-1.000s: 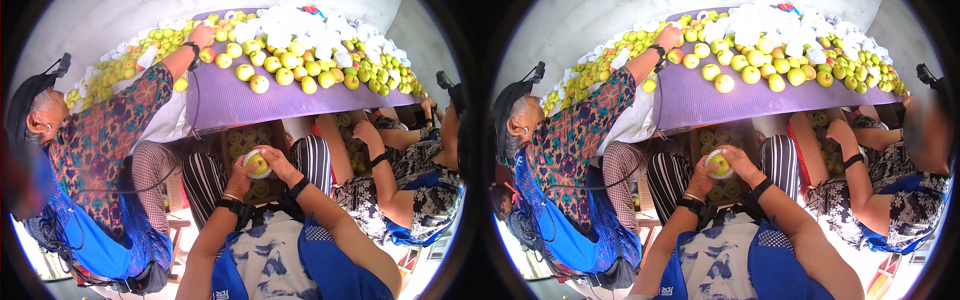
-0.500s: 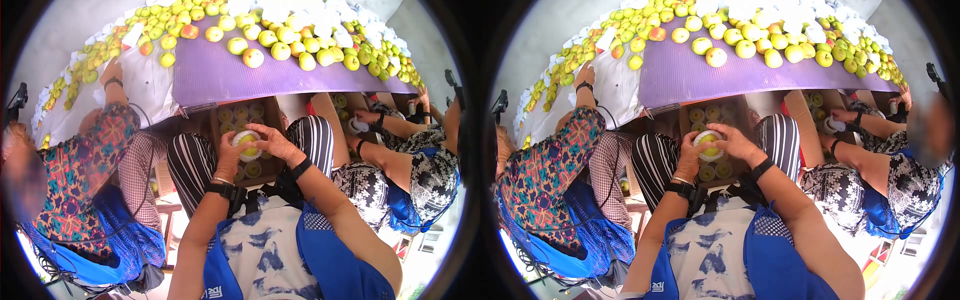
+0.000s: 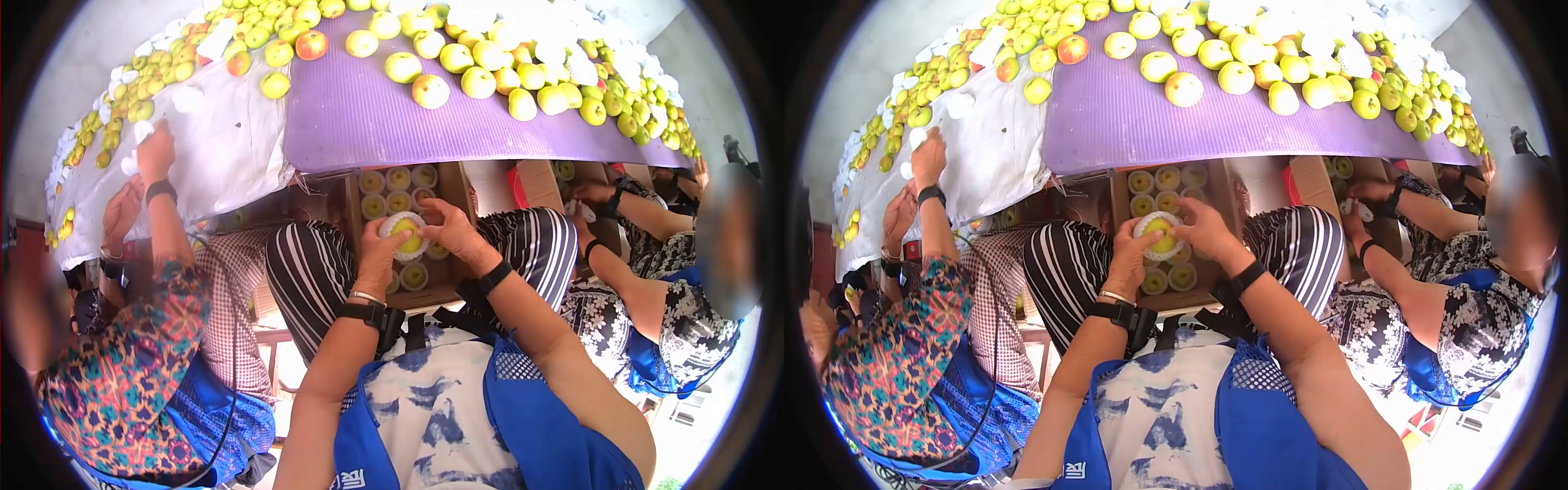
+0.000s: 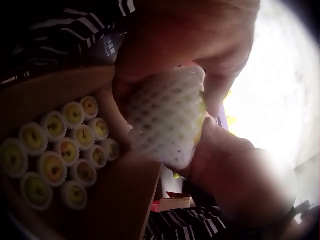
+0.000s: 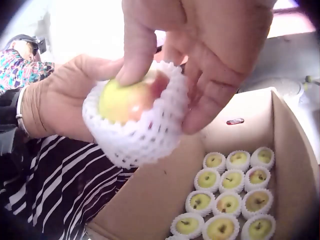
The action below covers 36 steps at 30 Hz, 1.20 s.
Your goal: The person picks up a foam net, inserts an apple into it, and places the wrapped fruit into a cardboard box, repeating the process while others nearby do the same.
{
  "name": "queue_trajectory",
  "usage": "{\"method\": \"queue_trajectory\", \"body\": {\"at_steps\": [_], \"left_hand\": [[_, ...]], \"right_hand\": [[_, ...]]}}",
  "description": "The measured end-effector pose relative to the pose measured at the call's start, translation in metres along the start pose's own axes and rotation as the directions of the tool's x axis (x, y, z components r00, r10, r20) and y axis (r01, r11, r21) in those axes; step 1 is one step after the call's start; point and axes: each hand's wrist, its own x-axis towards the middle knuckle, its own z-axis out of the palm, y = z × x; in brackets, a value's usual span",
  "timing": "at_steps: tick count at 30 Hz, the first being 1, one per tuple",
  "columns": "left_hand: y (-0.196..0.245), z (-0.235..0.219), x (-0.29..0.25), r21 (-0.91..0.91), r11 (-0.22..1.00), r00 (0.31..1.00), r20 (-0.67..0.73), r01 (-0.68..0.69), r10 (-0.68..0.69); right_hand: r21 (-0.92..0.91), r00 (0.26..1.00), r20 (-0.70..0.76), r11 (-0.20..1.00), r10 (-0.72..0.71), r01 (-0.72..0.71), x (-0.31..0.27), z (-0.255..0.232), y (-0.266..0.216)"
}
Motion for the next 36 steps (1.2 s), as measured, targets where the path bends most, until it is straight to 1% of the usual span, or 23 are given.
{"method": "queue_trajectory", "body": {"at_steps": [2,3,5,6,8,9,11,12,14,15,17,21,24,26,27,28,29,30,32,33,34,35,36], "left_hand": [[0.001,0.003,-0.002,-0.140,0.990,0.991,-0.130,-0.033,0.015],[0.000,0.005,-0.001,-0.140,0.990,0.992,-0.129,-0.034,0.016],[-0.002,0.008,0.003,-0.138,0.990,0.979,-0.206,-0.031,0.002],[-0.003,0.009,0.004,-0.138,0.990,0.979,-0.204,-0.030,0.001],[-0.005,0.010,0.005,-0.091,0.996,0.973,-0.232,-0.022,0.000],[-0.010,0.010,0.007,-0.089,0.996,0.973,-0.230,-0.018,-0.003],[-0.021,0.008,0.012,0.078,0.996,0.959,-0.278,-0.032,0.053],[-0.026,0.006,0.012,0.079,0.996,0.959,-0.278,-0.030,0.051],[-0.028,0.006,0.012,0.162,0.986,0.956,-0.293,0.038,0.011],[-0.028,0.007,0.013,0.162,0.986,0.956,-0.294,0.042,0.008],[-0.029,0.009,0.014,0.251,0.967,0.963,-0.268,0.039,0.030],[-0.029,0.012,0.014,0.286,0.955,0.962,-0.274,0.074,0.007],[-0.032,0.014,0.016,0.212,0.973,0.967,-0.251,0.089,-0.033],[-0.024,0.013,0.015,0.060,0.997,0.991,-0.128,0.055,-0.047],[-0.022,0.013,0.014,0.058,0.997,0.990,-0.129,0.059,-0.051],[-0.007,0.019,0.007,-0.006,0.997,0.979,-0.187,0.075,-0.075],[0.001,0.021,0.005,-0.072,0.993,0.964,-0.244,0.089,-0.105],[0.001,0.019,0.006,-0.077,0.992,0.963,-0.247,0.096,-0.112],[0.002,0.013,0.009,-0.065,0.994,0.934,-0.341,0.090,-0.107],[0.003,0.012,0.009,-0.071,0.993,0.933,-0.342,0.094,-0.112],[0.009,0.013,0.007,-0.107,0.990,0.936,-0.329,0.097,-0.127],[0.014,0.014,0.005,-0.143,0.985,0.939,-0.315,0.100,-0.141],[0.017,0.013,0.004,-0.149,0.983,0.938,-0.315,0.104,-0.147]], "right_hand": [[0.096,0.992,-0.125,0.995,-0.012,0.024,-0.002,0.009,0.004],[0.096,0.992,-0.126,0.995,-0.013,0.026,-0.003,0.014,0.008],[-0.027,0.973,-0.139,0.983,-0.185,0.183,-0.004,0.021,0.011],[-0.027,0.973,-0.141,0.983,-0.184,0.182,-0.005,0.022,0.011],[-0.231,0.975,-0.137,0.963,-0.177,0.142,-0.010,0.023,0.002],[-0.229,0.975,-0.140,0.964,-0.173,0.138,-0.012,0.023,-0.002],[-0.332,0.971,-0.061,0.922,-0.232,0.199,-0.012,0.023,-0.010],[-0.331,0.971,-0.061,0.923,-0.229,0.197,-0.014,0.024,-0.012],[-0.398,0.974,0.032,0.890,-0.226,0.220,-0.013,0.025,-0.014],[-0.397,0.974,0.033,0.892,-0.223,0.217,-0.013,0.026,-0.015],[-0.461,0.982,0.088,0.866,-0.169,0.191,-0.011,0.027,-0.014],[-0.472,0.979,0.122,0.858,-0.164,0.202,0.000,0.025,-0.001],[-0.388,0.969,0.165,0.891,-0.186,0.237,0.003,0.022,0.004],[-0.325,0.995,0.040,0.941,-0.086,0.094,0.008,0.017,0.005],[-0.325,0.996,0.041,0.941,-0.082,0.091,0.013,0.013,0.009],[-0.161,0.998,0.016,0.985,0.068,-0.065,0.017,0.007,0.015],[0.009,0.975,0.016,0.975,0.220,-0.220,0.020,0.003,0.023],[0.006,0.973,0.020,0.974,0.228,-0.228,0.021,0.001,0.030],[0.099,0.907,0.014,0.902,0.420,-0.420,0.024,0.001,0.046],[0.095,0.905,0.015,0.900,0.425,-0.425,0.026,0.001,0.062],[0.012,0.875,0.063,0.876,0.481,-0.482,0.026,0.003,0.083],[-0.073,0.837,0.105,0.844,0.537,-0.532,0.025,0.005,0.088],[-0.078,0.834,0.105,0.840,0.542,-0.536,0.021,0.008,0.093]]}}
